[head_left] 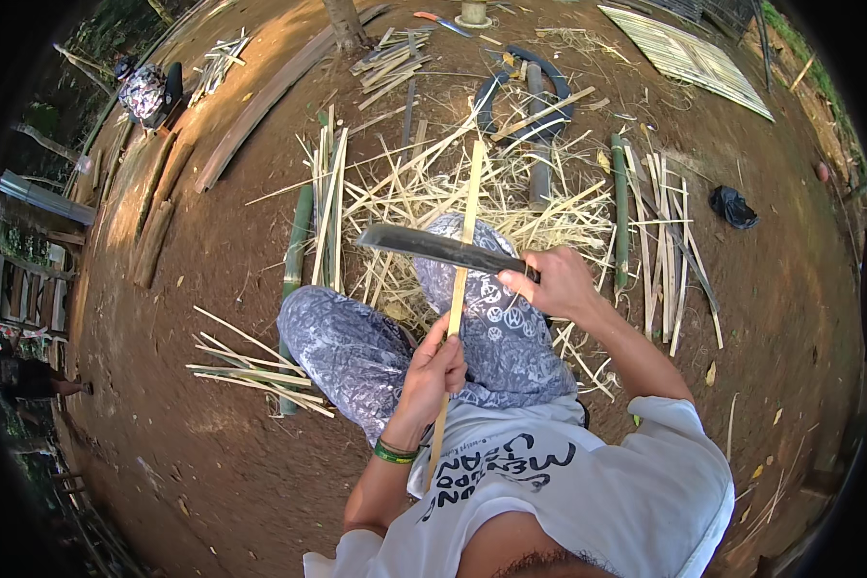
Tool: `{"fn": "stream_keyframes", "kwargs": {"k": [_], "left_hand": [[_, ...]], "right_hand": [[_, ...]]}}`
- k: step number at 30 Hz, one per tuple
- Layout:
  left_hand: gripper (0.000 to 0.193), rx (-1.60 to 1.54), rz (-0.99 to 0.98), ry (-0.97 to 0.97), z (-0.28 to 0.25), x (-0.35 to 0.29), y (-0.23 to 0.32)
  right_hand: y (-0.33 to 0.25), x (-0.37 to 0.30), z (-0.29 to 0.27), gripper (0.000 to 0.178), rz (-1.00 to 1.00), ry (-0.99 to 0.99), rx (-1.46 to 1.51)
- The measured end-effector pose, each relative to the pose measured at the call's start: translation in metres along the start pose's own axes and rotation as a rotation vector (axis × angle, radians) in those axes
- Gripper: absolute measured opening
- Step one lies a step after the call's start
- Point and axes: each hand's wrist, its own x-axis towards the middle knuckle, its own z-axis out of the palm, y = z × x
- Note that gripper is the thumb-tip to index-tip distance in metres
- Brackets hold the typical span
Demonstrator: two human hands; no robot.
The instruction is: The person sits on the ground and uses a large knife to split long bamboo stalks into thin strips. They hold the stalks with one hand and strike them with the knife to separate the fibers, accumulating a pile of processed bamboo strips.
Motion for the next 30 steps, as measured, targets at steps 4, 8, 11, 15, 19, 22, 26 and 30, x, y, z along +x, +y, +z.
{"fn": "stream_keyframes", "kwargs": {"k": [4,8,11,15,19,22,26,30], "left_hand": [[0.049,-0.016,0.01,-0.031,0.004,0.009,0.002],[0.049,0.006,0.009,-0.006,0.009,0.012,0.001],[0.051,0.022,0.024,-0.026,0.007,0.012,0.0],[0.053,0.096,0.055,-0.051,0.001,0.002,0.002],[0.053,0.156,0.09,-0.026,0.003,-0.011,0.006],[0.052,0.195,0.095,-0.002,0.005,-0.019,0.008],[0.054,0.213,0.092,-0.012,0.004,-0.028,0.01],[0.054,0.223,0.097,-0.001,0.004,-0.035,0.01]], "right_hand": [[-0.023,-0.002,0.007,0.059,-0.12,0.005,0.017],[-0.023,0.0,0.012,0.059,-0.182,0.025,-0.025],[-0.019,0.001,0.014,0.059,-0.217,0.062,-0.02],[-0.019,0.003,0.01,0.061,-0.256,0.101,-0.031],[-0.023,0.002,0.009,0.063,-0.305,0.149,-0.024],[-0.024,0.0,0.012,0.064,-0.321,0.179,-0.025],[-0.029,-0.001,0.008,0.064,-0.342,0.19,-0.074],[-0.031,0.0,0.009,0.067,-0.36,0.163,-0.056]]}}
